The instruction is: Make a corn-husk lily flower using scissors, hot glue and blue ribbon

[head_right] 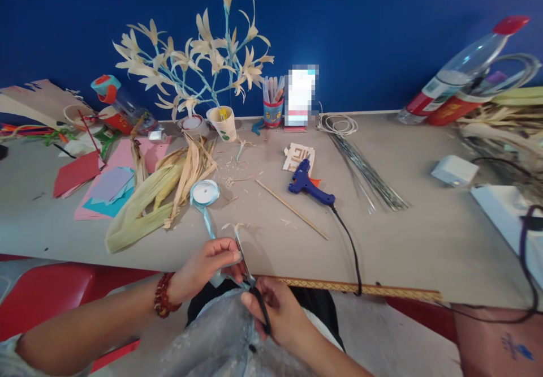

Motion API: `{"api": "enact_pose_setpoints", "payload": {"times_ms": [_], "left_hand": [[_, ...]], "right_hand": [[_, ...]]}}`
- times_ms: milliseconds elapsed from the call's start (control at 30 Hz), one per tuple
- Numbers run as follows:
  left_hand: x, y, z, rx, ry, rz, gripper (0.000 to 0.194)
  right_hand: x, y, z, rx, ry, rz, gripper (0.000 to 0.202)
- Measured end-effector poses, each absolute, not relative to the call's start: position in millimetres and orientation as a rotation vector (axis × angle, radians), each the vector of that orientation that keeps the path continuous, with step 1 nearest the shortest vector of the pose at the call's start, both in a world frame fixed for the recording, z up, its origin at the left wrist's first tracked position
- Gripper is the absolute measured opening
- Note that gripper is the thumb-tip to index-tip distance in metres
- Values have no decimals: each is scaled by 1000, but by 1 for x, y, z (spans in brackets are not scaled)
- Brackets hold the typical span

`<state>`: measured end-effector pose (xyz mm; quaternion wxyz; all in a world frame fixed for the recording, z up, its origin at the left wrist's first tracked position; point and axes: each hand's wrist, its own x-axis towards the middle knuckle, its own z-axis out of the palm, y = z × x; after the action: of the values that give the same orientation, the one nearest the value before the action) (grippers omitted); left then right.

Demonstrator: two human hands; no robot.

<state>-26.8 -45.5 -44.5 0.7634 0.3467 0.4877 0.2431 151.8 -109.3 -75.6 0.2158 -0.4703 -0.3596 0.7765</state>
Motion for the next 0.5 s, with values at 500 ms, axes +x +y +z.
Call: {"api": "enact_pose_setpoints", "payload": {"times_ms": [500], "left_hand": [[-27,-48,-46,751,1068,542,28]], "right_hand": [[150,-110,-73,-1272,-963,2116,58]]}}
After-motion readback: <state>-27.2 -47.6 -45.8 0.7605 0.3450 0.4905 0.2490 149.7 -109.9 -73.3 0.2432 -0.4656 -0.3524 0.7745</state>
